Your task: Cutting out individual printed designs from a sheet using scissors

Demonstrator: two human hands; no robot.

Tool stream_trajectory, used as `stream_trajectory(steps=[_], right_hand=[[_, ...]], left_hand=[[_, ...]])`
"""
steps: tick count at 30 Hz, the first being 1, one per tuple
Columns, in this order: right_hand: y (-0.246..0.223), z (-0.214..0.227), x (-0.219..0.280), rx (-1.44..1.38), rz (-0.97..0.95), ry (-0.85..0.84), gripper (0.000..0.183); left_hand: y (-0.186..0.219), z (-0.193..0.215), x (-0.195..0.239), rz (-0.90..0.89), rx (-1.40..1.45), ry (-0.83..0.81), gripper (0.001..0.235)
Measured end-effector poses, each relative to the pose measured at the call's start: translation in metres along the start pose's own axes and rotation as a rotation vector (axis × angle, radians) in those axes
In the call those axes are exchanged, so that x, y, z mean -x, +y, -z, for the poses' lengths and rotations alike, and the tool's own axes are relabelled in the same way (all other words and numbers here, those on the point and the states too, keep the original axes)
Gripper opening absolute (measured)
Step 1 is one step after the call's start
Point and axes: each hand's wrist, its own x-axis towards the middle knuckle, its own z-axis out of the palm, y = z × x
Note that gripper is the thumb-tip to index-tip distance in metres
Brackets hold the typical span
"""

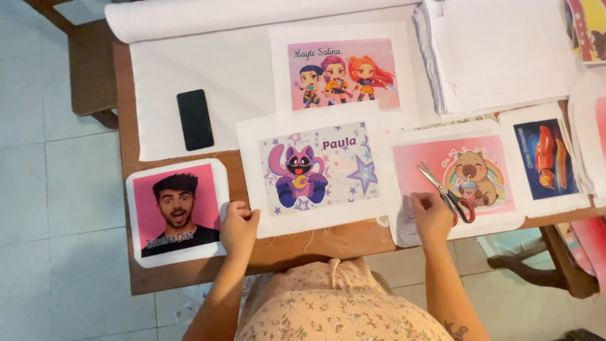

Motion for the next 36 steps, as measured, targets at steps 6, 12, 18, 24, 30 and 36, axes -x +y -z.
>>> stream_trajectory(steps=[6,12,18,24,30,36], right_hand=[[0.088,0.029,-0.025,0.366,0.129,0.298,0.033],[0.119,0.034,-0.042,0.455,0.064,0.141,0.037],[0.11,0.042,-0.058,0.476,0.011,-0.03,0.05],[0.091,0.056,-0.065,0.557,-0.025,-0.192,0.05],[0.054,0.088,-0.059,0.587,0.024,-0.298,0.054],[0.058,0.105,-0.078,0.563,0.096,-0.374,0.045]], left_hand=[[-0.007,-0.014,0.005,-0.042,-0.097,0.042,0.049],[0.0,-0.024,0.008,-0.005,-0.13,-0.006,0.04],[-0.005,-0.026,0.0,0.027,-0.132,-0.067,0.038],[-0.025,-0.035,-0.013,0.055,0.046,-0.14,0.049],[-0.037,-0.028,-0.018,0.199,0.575,-0.233,0.064],[-0.019,-0.003,-0.008,0.277,0.577,-0.301,0.063]])
